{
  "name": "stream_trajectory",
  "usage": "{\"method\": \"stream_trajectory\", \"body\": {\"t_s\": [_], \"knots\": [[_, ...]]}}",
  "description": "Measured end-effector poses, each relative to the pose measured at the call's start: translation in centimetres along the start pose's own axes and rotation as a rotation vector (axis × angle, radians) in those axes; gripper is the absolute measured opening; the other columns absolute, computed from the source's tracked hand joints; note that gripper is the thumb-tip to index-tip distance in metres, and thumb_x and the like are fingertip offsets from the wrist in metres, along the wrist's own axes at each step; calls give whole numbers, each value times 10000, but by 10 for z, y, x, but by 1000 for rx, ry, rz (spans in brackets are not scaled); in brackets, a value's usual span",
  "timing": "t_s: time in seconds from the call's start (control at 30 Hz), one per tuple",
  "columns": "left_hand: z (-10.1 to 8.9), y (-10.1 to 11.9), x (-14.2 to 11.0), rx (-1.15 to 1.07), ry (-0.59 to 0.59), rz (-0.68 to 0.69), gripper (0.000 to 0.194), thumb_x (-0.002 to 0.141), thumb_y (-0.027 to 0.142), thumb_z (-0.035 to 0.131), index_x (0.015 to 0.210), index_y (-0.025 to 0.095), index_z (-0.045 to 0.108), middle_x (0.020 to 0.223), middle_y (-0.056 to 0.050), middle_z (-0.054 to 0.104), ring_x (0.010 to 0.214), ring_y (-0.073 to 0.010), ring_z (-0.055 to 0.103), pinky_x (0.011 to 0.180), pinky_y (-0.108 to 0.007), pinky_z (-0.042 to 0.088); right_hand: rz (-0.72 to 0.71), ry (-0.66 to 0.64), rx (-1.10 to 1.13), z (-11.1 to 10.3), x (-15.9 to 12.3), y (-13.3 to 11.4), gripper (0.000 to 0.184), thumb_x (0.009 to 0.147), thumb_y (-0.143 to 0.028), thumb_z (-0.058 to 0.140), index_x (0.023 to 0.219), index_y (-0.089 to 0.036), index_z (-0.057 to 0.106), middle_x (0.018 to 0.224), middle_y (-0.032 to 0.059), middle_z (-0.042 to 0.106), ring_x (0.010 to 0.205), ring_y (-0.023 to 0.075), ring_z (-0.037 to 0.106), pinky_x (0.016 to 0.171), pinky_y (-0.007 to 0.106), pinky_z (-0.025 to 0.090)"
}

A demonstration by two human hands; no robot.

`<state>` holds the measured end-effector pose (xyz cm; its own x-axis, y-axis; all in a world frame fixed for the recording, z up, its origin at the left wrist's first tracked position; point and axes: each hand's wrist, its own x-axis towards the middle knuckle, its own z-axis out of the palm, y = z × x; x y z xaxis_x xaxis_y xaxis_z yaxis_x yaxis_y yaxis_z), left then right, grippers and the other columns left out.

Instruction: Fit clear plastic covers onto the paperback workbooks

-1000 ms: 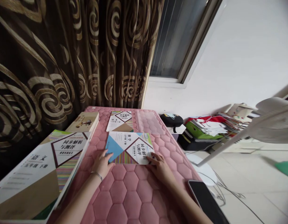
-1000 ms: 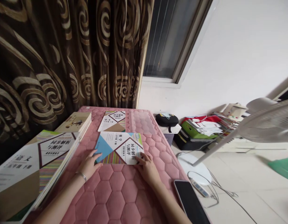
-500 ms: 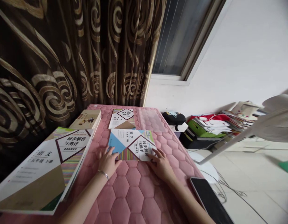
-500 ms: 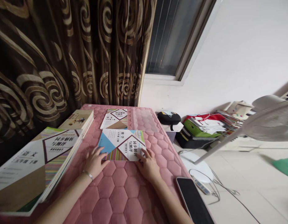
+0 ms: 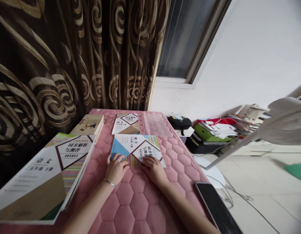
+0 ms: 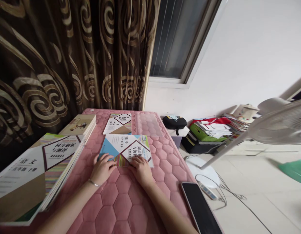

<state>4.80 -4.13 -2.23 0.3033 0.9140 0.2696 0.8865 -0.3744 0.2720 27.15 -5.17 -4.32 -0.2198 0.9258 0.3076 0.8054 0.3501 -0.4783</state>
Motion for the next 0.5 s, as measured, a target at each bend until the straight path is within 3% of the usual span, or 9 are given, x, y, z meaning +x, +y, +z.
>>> {"method": "stream_trajectory", "body": {"t_s": [0.13, 0.27, 0.5], "knots": [[-17, -26, -11, 84, 30, -110, 114, 804, 284, 639, 877, 298, 725, 1199, -22, 643, 1160, -248, 506, 1038, -490, 243, 102, 64, -28, -22, -20, 32, 190, 845, -297, 590, 967, -254, 728, 1183, 47, 657, 1202, 263, 509, 1033, 430, 418], [-26, -47, -19, 124, -3, -188, 162, 813, 297, 620, 935, 306, 728, 1059, -26, 672, 1014, -228, 572, 929, -420, 322, 123, 92, 1, -39, -36, 57, 250, 868, -295, 510, 964, -231, 732, 1199, 78, 639, 1096, 234, 589, 979, 420, 463], [-24, -57, -21, 89, -51, -216, 230, 842, 228, 563, 968, 322, 730, 981, -13, 693, 961, -194, 587, 909, -386, 303, 173, 90, 77, -41, -40, 68, 307, 868, -313, 465, 977, -240, 743, 1207, 87, 641, 1077, 233, 614, 958, 424, 482]]}}
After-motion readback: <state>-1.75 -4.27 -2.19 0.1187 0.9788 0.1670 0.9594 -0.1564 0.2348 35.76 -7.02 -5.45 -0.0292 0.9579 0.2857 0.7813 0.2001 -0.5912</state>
